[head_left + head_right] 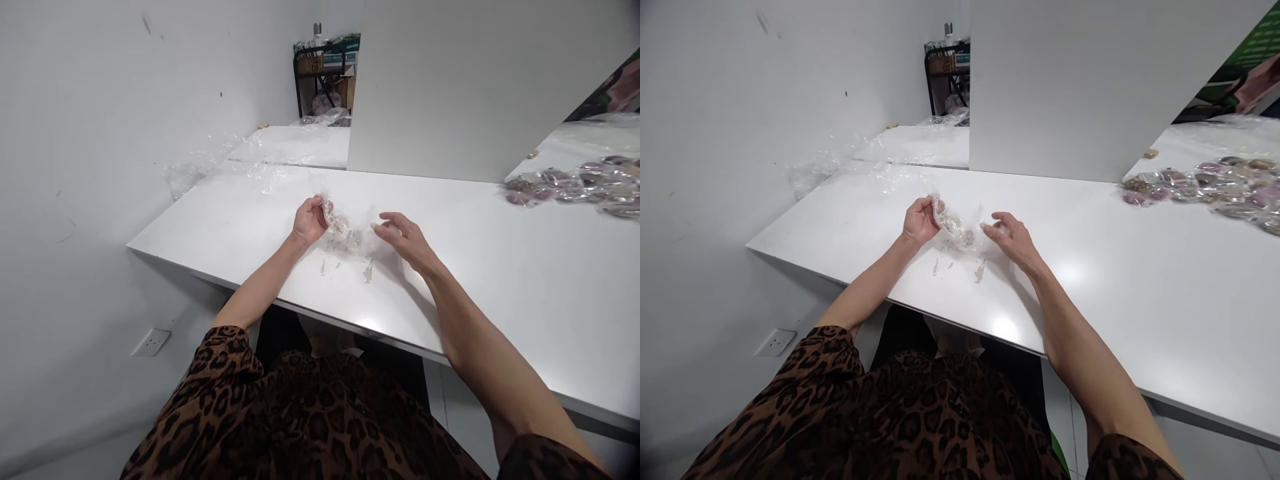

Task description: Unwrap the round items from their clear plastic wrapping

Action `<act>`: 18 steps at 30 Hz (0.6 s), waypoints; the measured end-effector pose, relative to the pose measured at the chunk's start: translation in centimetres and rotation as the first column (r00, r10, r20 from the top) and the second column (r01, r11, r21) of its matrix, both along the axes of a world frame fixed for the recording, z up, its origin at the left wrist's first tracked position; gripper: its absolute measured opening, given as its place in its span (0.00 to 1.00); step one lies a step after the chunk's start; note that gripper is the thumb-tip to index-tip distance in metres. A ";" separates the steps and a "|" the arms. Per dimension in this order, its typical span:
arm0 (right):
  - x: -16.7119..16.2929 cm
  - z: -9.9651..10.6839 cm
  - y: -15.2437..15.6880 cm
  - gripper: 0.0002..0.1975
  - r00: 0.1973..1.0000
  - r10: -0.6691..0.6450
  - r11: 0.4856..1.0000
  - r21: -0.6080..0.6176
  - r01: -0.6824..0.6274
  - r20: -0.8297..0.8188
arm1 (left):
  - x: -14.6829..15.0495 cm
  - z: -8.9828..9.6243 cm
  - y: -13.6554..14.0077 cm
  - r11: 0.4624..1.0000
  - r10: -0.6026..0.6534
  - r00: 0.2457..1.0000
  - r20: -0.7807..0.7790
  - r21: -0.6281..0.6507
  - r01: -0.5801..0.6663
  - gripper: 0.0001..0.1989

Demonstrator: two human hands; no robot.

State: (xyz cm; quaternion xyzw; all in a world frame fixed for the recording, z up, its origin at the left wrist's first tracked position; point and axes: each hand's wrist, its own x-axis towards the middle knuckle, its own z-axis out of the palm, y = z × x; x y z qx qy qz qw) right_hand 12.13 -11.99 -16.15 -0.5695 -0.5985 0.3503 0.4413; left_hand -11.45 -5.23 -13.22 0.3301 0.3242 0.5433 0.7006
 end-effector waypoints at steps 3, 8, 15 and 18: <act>-0.8 0.5 -0.7 0.20 0.994 0.091 0.995 -0.038 -0.094 -0.059 | -0.5 -0.4 0.6 0.992 0.090 0.996 0.022 -0.089 -0.088 0.08; -3.1 1.0 -2.3 0.12 0.982 -0.129 0.945 0.319 0.080 0.138 | -1.2 -1.7 0.5 0.974 0.101 0.948 -0.303 -0.165 -0.157 0.26; -5.1 -1.0 -3.0 0.14 0.823 -0.300 0.747 0.655 -0.111 0.482 | -1.3 -0.4 -2.4 0.934 0.342 0.344 -0.875 0.356 -0.023 0.46; -5.3 -1.7 -2.8 0.13 0.799 -0.401 0.621 0.774 -0.124 0.449 | -1.9 0.9 -3.0 0.920 0.388 0.107 -0.915 0.391 0.004 0.42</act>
